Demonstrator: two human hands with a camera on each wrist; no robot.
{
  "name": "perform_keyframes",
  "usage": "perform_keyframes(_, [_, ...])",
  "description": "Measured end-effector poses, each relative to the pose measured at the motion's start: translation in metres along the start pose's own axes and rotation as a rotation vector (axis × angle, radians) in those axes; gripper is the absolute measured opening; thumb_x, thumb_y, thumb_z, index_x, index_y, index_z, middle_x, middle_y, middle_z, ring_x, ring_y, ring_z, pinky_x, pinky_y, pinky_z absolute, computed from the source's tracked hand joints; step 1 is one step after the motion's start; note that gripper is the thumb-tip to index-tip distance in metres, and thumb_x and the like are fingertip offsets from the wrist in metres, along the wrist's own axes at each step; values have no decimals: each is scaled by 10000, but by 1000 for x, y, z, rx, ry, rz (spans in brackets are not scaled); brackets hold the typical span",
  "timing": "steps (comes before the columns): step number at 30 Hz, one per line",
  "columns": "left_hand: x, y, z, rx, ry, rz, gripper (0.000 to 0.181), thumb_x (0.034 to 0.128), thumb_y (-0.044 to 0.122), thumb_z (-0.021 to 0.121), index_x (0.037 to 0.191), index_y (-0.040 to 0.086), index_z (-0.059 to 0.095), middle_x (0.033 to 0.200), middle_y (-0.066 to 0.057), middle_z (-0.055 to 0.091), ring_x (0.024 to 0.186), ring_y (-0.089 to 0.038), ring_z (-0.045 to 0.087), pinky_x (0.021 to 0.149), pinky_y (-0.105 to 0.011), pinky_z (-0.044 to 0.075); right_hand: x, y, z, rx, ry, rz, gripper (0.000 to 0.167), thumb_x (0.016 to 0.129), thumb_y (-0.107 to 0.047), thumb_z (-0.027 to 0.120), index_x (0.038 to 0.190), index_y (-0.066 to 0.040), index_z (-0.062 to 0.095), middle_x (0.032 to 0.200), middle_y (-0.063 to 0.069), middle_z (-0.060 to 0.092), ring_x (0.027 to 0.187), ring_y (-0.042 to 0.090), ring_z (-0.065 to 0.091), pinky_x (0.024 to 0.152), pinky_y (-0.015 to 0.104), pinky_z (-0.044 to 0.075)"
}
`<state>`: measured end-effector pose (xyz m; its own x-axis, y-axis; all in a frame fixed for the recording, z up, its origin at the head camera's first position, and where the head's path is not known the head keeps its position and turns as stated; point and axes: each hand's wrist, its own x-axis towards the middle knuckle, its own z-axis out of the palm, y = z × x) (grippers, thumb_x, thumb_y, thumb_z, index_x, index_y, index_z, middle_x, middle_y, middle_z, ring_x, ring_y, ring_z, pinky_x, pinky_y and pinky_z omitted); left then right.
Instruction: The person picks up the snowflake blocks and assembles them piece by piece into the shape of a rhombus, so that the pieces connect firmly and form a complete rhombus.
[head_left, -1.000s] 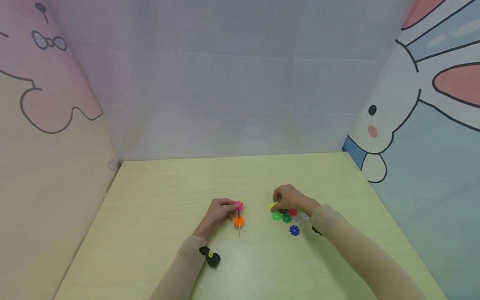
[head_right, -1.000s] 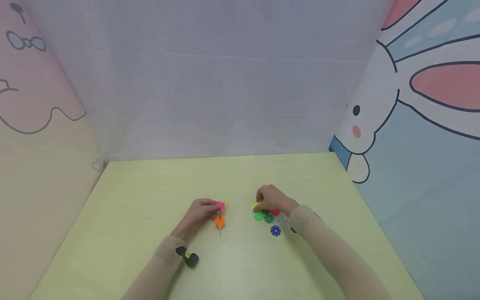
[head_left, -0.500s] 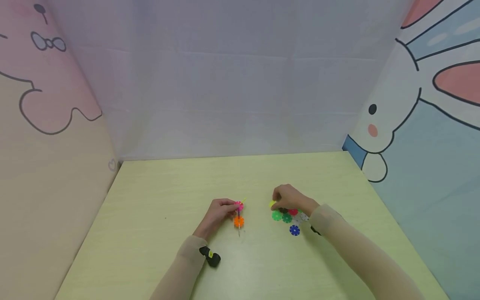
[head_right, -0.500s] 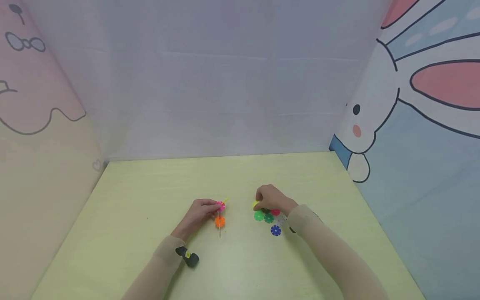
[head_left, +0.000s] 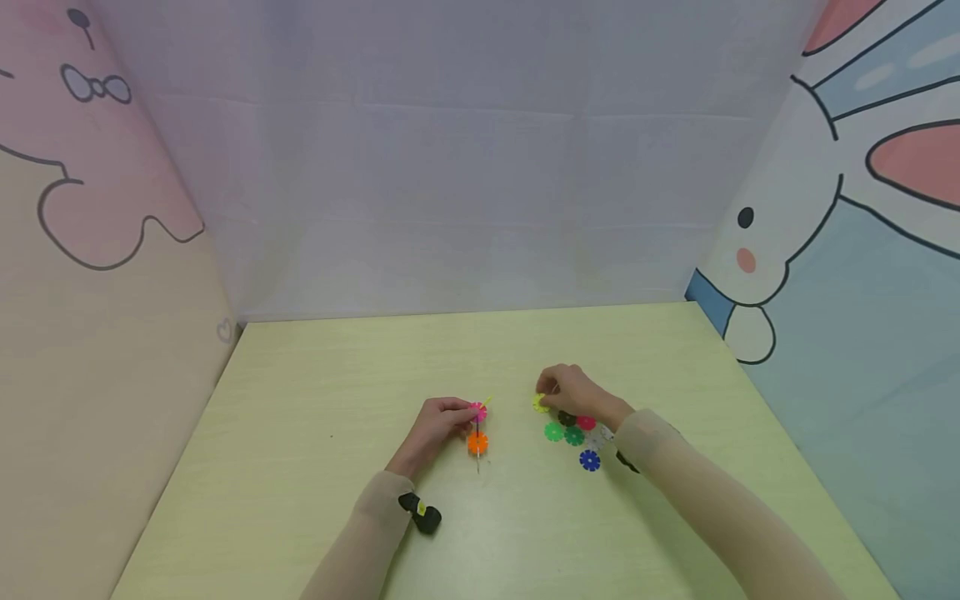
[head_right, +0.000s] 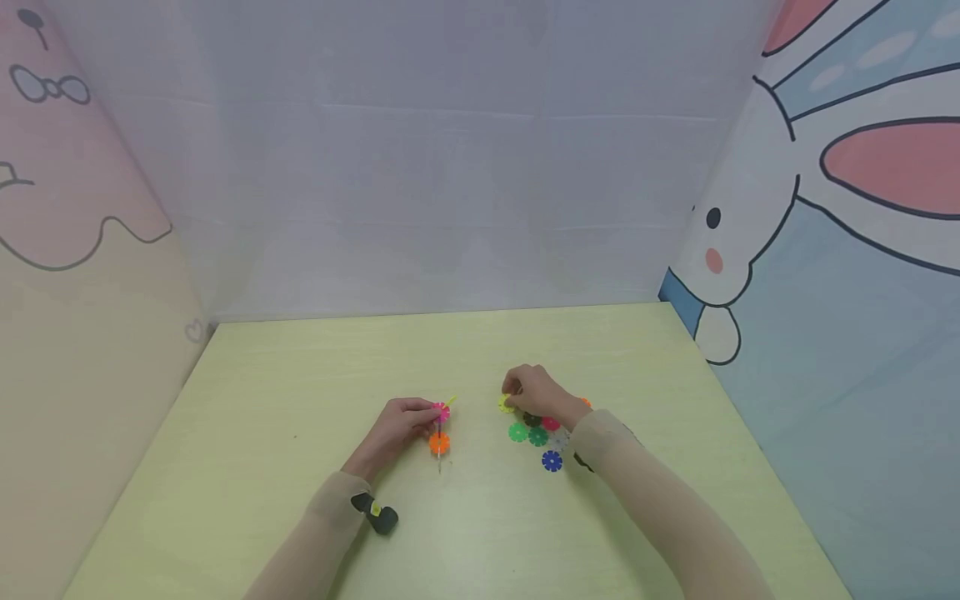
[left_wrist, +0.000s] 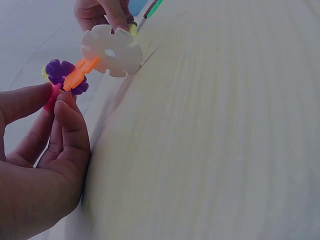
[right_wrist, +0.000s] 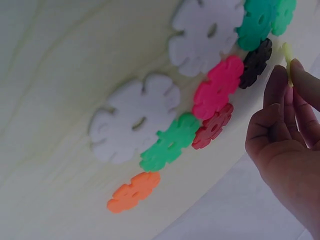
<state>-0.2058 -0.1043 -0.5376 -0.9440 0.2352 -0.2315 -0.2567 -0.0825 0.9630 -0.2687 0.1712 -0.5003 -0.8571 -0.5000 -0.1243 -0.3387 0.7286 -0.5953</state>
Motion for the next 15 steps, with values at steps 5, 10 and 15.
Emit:
perform_keyframes(5, [2, -4, 1, 12, 26, 10, 202, 856, 80, 712, 954, -94, 683, 805, -125, 669, 653, -170, 571, 610, -255, 490, 2, -5, 0, 74, 11, 45, 116, 841, -136, 746, 940, -96, 703, 847, -42, 652, 789, 123, 600, 759, 309, 501])
perform_keyframes(10, [2, -3, 1, 20, 32, 3, 209, 851, 95, 721, 952, -85, 688, 808, -124, 670, 654, -170, 571, 610, -249, 493, 4, -10, 1, 162, 37, 59, 146, 844, -166, 748, 974, -105, 729, 886, -46, 672, 826, 127, 615, 778, 323, 503])
perform_keyframes(15, [0, 0, 1, 9, 13, -3, 205, 864, 81, 706, 966, -96, 685, 806, -118, 673, 661, -174, 570, 622, -258, 489, 6, -17, 2, 263, 54, -6, 163, 854, -120, 731, 1006, -64, 726, 900, -5, 684, 798, 146, 648, 747, 316, 519])
